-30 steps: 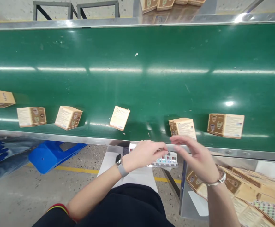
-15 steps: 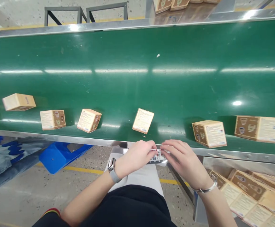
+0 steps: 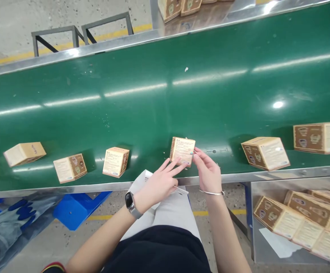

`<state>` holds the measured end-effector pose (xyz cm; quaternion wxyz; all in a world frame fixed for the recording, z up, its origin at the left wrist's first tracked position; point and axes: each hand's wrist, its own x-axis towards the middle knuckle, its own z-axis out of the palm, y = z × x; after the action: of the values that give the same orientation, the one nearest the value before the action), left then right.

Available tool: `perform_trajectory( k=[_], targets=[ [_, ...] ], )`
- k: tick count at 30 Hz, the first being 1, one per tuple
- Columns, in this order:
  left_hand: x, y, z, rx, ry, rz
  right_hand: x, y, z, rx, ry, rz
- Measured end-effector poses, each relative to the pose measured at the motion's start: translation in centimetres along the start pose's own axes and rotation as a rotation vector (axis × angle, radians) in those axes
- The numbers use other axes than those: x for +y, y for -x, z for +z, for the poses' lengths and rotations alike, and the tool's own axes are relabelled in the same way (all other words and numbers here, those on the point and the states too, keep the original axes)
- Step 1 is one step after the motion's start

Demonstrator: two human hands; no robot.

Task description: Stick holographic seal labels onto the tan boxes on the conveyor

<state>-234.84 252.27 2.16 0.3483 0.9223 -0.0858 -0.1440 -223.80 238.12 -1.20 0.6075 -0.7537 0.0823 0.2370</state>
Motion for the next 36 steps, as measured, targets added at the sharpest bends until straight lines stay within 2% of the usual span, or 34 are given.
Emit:
perform_trajectory(
  k=[4,10,20,26,29,32,34,35,36],
  targets=[
    [-1.3,-0.2,1.1,-0.074,-0.033,-0.001,1.1,-0.6,1.5,0.088,0.037,-0.016],
    [-1.8,-0.1,1.6,-0.065,-0.018,0.009,1.1,-0.9,1.4,0.118,0.165,-0.055],
    [-2.3,0.1,2.1,-0.063,0.014,0.01,2.2,-0.5,2.6,0.243,0.19,-0.08],
    [-2.5,-0.1,2.1,-0.083,-0.012,0.018,2.3,-0.1,4.2,0.393,0.411,-0.246],
    [-2.7,-0.2,2.2,-0.063,-0.011,0.035,2.7,-0.5,4.7,0.474,0.407,-0.269],
    [-2.9,-0.1,2.1,-0.029,0.042,0.071,2.4,-0.9,3.9,0.537,0.369,-0.287],
    [-2.7,0.5,1.7,-0.021,0.144,0.052,1.3,-0.4,2.7,0.51,0.435,-0.355],
    [-2.6,0.9,1.3,-0.033,0.215,0.01,0.6,0.2,2.1,0.437,0.491,-0.399],
    [-2.4,1.4,0.9,-0.054,0.289,-0.048,-0.3,1.0,1.6,0.308,0.555,-0.44]
  ],
)
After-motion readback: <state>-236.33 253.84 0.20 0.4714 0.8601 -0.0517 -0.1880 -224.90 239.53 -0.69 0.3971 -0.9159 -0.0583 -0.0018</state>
